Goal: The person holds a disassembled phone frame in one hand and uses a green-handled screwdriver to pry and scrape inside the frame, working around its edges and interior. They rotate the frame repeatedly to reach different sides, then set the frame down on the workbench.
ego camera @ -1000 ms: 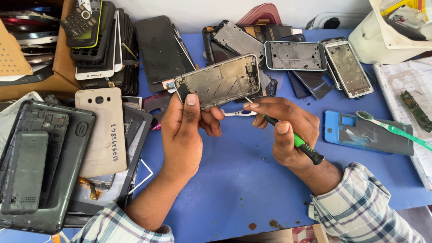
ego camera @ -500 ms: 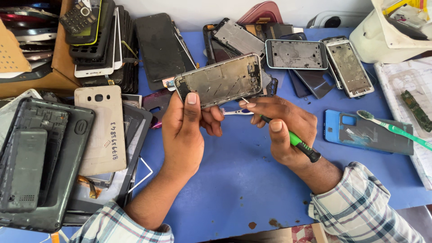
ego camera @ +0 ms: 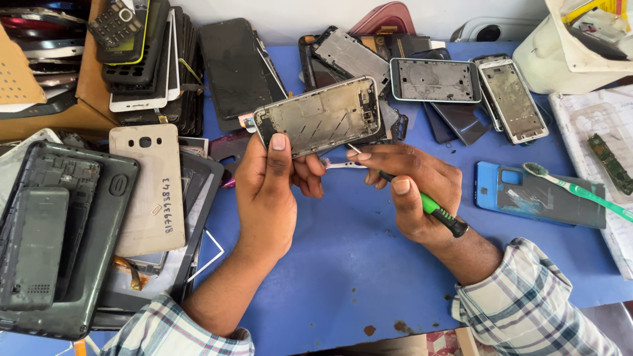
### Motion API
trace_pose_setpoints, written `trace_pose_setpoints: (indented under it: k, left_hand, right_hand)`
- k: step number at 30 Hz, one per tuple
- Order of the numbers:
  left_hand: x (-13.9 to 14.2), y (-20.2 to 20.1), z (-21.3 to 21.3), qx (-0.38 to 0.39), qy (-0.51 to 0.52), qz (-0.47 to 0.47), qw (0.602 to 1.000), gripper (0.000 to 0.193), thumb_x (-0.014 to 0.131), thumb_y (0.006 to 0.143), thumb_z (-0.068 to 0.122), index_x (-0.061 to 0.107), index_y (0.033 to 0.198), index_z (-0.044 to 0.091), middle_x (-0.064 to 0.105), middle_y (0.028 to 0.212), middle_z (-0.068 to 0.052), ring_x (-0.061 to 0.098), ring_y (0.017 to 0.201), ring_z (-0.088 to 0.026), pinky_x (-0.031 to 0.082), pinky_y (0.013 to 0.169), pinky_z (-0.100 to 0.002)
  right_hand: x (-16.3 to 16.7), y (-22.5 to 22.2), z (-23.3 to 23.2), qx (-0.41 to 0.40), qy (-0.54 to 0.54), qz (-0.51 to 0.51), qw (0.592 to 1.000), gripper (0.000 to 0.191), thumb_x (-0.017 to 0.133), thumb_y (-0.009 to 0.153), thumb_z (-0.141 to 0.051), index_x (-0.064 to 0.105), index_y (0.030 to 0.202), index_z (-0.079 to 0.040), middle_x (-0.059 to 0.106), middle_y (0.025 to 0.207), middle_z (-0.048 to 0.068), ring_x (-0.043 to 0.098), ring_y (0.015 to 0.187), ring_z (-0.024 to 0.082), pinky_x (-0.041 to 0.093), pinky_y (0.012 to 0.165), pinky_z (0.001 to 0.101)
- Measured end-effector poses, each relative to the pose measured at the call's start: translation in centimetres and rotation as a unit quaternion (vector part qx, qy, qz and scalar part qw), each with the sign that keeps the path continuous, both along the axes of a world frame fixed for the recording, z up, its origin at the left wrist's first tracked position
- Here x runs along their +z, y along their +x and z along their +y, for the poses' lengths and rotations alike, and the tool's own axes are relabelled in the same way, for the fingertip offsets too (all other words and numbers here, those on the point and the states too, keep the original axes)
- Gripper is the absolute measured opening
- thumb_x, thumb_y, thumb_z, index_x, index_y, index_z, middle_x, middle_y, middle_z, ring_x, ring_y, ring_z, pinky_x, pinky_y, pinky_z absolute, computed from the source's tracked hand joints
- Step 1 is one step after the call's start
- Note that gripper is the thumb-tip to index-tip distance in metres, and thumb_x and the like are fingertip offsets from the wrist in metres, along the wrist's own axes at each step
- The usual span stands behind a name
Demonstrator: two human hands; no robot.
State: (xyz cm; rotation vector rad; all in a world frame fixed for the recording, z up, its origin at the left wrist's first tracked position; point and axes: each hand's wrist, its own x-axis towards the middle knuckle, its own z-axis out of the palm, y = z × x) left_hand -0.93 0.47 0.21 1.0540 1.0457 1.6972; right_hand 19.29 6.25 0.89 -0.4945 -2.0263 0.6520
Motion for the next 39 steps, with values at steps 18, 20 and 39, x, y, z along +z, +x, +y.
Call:
trace_pose_setpoints:
  k: [18, 20, 39]
  left_hand:
    - [0.04, 0.00, 0.07, 0.002, -0.008, -0.006, 1.000, 0.040, 0.040, 0.114, 0.038, 0.058, 0.115, 0.003, 0.066, 0.083, -0.006, 0.060, 0.064, -0.010, 0.051, 0.058, -0.025]
    - [0.00, 0.04, 0.06, 0.001, -0.008, -0.010, 1.000, 0.040, 0.040, 0.114, 0.038, 0.058, 0.115, 0.003, 0.066, 0.083, -0.005, 0.060, 0.064, -0.010, 0.051, 0.058, -0.025]
    - [-0.05, -0.07, 0.08, 0.011, 0.010, 0.000, 1.000, 0.040, 0.040, 0.114, 0.039, 0.059, 0.114, 0.003, 0.066, 0.082, -0.005, 0.060, 0.063, -0.009, 0.051, 0.058, -0.025]
  right_hand:
    - [-0.37, -0.18, 0.20, -0.003, -0.003, 0.005, 1.000, 0.048, 0.041, 0.118, -0.040, 0.068, 0.119, 0.000, 0.074, 0.120, 0.016, 0.072, 0.085, 0.015, 0.060, 0.069, 0.0245]
    - [-0.40, -0.19, 0.18, -0.004, -0.002, 0.004, 1.000, 0.047, 0.041, 0.118, -0.040, 0.067, 0.119, 0.000, 0.074, 0.121, 0.016, 0.072, 0.086, 0.015, 0.061, 0.070, 0.0247]
    - [0.29, -0.02, -0.08, -0.009, -0.015, 0.007, 1.000, 0.047, 0.038, 0.119, -0.035, 0.067, 0.119, 0.003, 0.073, 0.120, 0.018, 0.072, 0.083, 0.017, 0.061, 0.073, 0.0267]
